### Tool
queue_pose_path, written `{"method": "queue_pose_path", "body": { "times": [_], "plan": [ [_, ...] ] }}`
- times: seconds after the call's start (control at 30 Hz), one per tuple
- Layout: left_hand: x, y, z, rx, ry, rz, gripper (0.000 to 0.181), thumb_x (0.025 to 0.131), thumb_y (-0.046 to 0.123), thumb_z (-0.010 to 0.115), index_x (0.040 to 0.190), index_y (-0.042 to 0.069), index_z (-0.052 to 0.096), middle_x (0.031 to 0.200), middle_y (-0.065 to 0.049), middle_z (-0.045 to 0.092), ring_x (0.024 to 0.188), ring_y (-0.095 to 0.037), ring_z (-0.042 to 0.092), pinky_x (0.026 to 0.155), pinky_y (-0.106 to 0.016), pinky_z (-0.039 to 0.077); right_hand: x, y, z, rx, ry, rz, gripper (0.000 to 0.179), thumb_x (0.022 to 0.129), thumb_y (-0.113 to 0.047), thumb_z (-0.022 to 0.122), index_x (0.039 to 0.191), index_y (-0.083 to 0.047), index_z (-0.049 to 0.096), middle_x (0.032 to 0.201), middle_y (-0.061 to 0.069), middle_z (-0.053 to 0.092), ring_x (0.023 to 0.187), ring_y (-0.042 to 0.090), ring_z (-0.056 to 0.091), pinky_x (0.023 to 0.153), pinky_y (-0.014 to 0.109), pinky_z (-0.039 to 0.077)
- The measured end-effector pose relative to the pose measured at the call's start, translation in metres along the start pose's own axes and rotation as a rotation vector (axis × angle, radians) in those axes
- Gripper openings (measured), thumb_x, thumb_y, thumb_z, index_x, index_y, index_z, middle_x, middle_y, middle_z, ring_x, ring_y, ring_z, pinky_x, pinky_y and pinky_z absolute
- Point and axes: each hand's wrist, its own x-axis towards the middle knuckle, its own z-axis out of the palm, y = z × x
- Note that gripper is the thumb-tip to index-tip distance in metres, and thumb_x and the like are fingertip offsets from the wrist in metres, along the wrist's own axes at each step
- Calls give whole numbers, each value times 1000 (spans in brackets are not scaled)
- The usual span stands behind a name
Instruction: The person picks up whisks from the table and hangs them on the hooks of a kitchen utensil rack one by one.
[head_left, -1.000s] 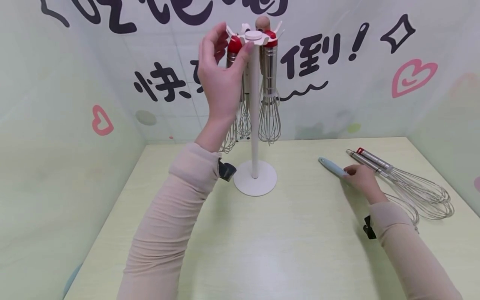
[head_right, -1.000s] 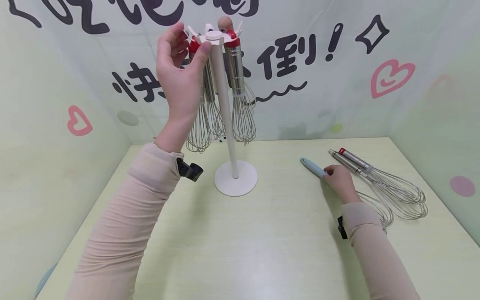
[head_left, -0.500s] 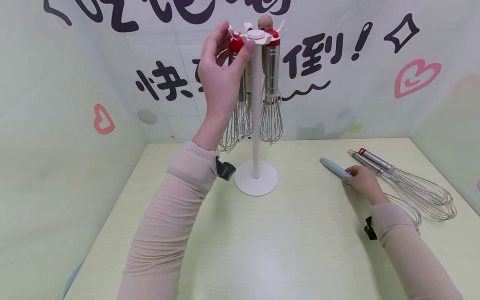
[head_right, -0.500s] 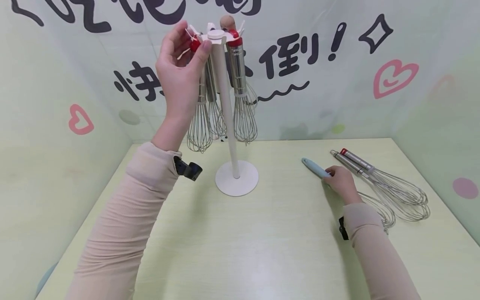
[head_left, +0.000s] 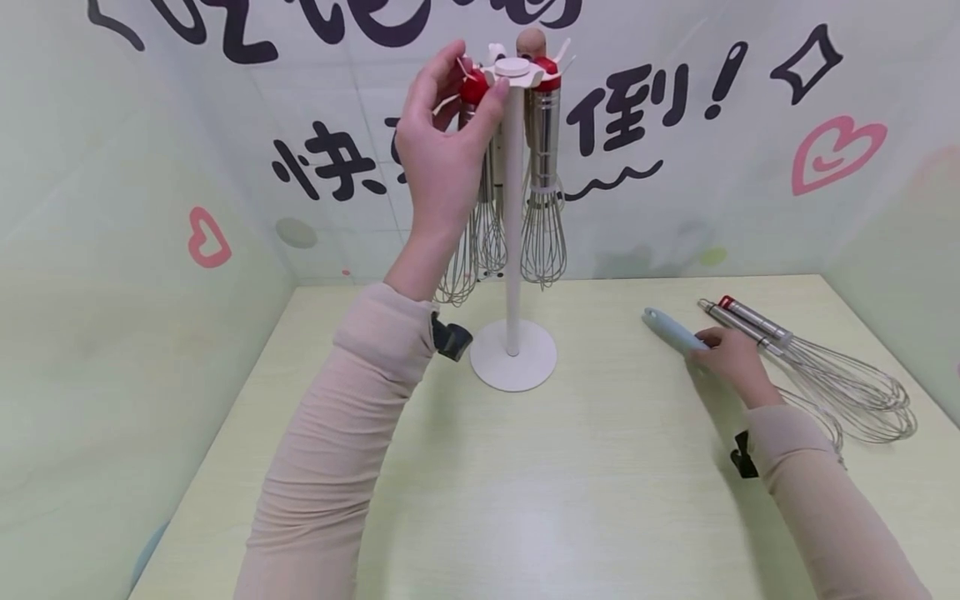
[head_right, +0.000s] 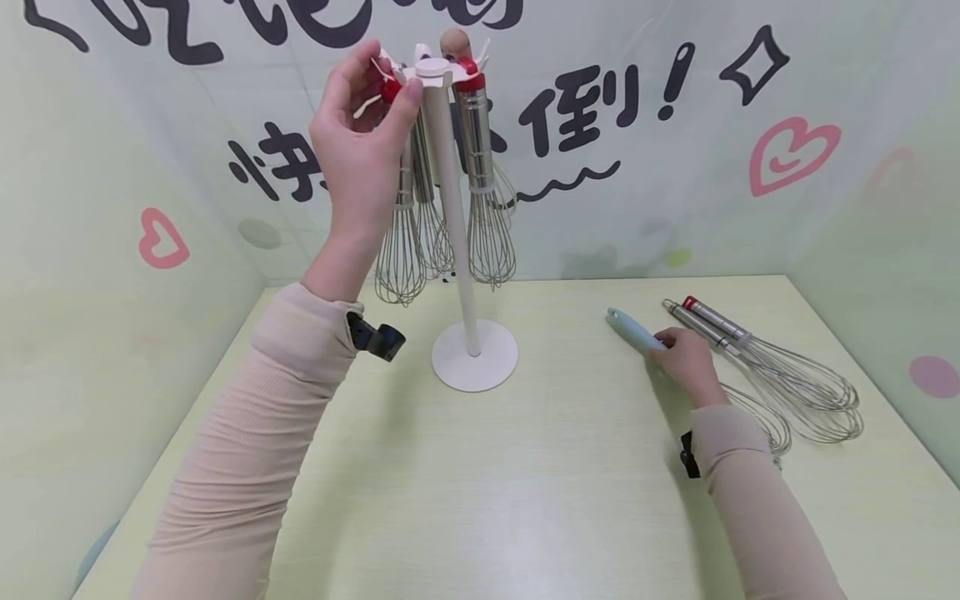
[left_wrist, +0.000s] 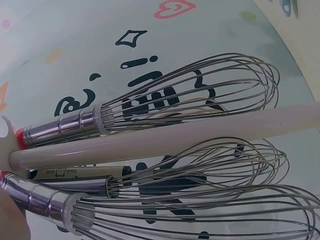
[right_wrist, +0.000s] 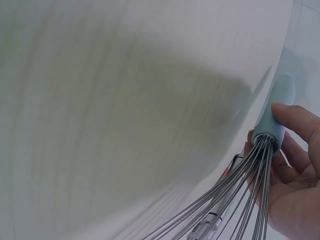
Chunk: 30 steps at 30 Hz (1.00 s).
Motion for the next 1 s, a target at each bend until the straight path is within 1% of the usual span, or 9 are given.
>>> {"method": "queue_pose_path", "body": {
  "times": [0.17,0.3,0.33,0.4,0.5,0.57,0.67,0.8,1.0],
  "plan": [
    [0,1,1,-17,16,-3,49,83,6,70,128,-1,53,115,-12,58,103,-12,55,96,-13,49,0,0,-1,8,26,-14,44,89,-11,57,124,15,49,119,38,54,106,48,54,88,54,51],
    [-1,3,1,-35,31,-7,49,82,5,71,127,-2,54,114,-13,59,102,-12,55,97,-11,48,0,-3,-3,31,38,-30,45,91,-13,57,126,14,48,121,37,53,106,47,54,88,52,52],
    [-1,4,1,-38,34,-7,49,82,4,71,127,-3,54,114,-13,59,103,-12,55,97,-11,48,0,-5,-4,32,43,-35,45,91,-13,57,126,13,48,121,37,53,106,46,55,85,48,53],
    [-1,4,1,-42,37,-11,49,82,4,71,127,-3,54,114,-14,59,103,-12,55,98,-11,48,0,-9,-6,32,57,-41,45,92,-15,57,126,12,49,120,36,54,105,45,56,78,38,55],
    [-1,5,1,-52,41,-20,49,81,4,72,127,-3,55,114,-14,59,103,-13,56,97,-11,48,0,-18,-10,42,79,-51,45,92,-17,58,127,10,50,119,35,56,104,43,57,68,20,49],
    [-1,5,1,-54,42,-25,49,81,4,72,126,-3,55,114,-14,60,103,-13,56,97,-11,48,0,-25,-12,69,91,-56,46,92,-17,59,127,10,50,120,34,56,105,42,57,64,13,44],
    [0,6,1,-63,45,-30,49,80,3,73,125,-4,56,111,-14,60,101,-12,56,96,-11,48,0,-35,-16,117,99,-65,48,92,-19,60,129,9,48,122,33,55,109,41,56,63,8,43],
    [0,5,1,-68,45,-38,49,80,3,73,125,-4,56,110,-13,61,100,-12,56,96,-11,49,-1,-48,-19,187,88,-54,52,93,-23,59,133,6,45,128,29,52,116,39,53,64,3,42],
    [0,6,1,-77,44,-59,49,80,4,73,125,-3,56,111,-13,61,101,-11,56,96,-11,49,-3,-67,-25,253,89,-58,54,93,-27,59,136,2,43,134,24,49,121,36,51,66,3,43]
  ]
}}
